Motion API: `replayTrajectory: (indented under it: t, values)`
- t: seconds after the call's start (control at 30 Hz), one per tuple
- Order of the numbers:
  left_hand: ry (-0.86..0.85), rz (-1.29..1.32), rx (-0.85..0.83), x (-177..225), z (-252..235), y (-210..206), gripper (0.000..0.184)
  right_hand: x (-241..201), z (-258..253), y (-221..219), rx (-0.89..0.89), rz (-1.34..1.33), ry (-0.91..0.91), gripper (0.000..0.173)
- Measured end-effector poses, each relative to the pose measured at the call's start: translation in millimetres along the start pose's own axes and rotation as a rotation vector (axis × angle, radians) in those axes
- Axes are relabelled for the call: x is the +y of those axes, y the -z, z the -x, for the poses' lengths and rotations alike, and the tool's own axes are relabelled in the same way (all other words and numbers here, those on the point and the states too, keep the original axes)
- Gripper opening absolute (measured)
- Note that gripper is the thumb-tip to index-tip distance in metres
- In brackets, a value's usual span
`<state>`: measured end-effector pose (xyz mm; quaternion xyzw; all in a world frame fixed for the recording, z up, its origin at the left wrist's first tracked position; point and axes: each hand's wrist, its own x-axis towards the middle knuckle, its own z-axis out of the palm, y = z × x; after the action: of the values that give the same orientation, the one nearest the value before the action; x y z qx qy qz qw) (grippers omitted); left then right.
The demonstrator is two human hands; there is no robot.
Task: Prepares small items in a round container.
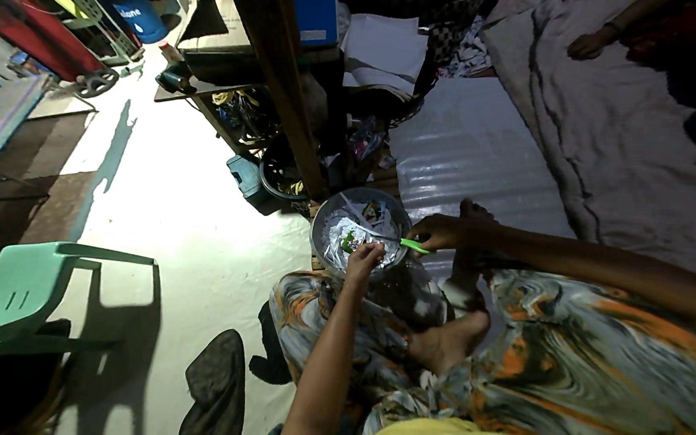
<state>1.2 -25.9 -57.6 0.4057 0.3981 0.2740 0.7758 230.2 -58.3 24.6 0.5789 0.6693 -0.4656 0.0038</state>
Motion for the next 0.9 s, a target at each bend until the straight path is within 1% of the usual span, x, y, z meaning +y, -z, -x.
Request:
replayTrajectory:
  t: [0.1,0.27,0.33,0.4,0.53,0.63,0.77,0.9]
  values:
    - [-0.007,0.001,-0.002,-0.8,0.5,0.2,0.009,-0.8,-0.1,-0.3,0.015,0.024,-0.005,0.027]
    - [-0.004,0.003,0.012,-1.8,-0.1,1.6,0.01,2.1,2.9,1.1,0.113,0.016,0.027,0.027]
    - [-0.014,0.003,0.02,-3.2,-1.9,2.8,0.01,2.3,3.1,1.7,0.066,-0.012,0.026,0.029]
    - [-0.021,-0.005,0.017,-3.8,-2.7,3.5,0.01,0.7,3.4,0.9,0.002,-0.035,0.006,0.035]
    - [-0.008,-0.014,0.015,-1.0,-1.0,1.8,0.009,-0.2,2.3,-0.4,-0.017,-0.029,-0.005,0.037]
    - [-0.003,-0.014,0.015,-0.2,0.1,1.6,0.008,-1.9,1.9,0.1,-0.019,-0.003,0.003,0.035]
    - [-0.002,-0.024,0.011,-0.9,-0.8,1.6,0.008,3.8,2.5,0.4,0.035,0.016,0.053,0.024]
    - [-0.007,-0.018,0.017,-1.4,-1.2,1.6,0.009,5.3,2.1,0.9,0.046,0.021,0.041,0.024]
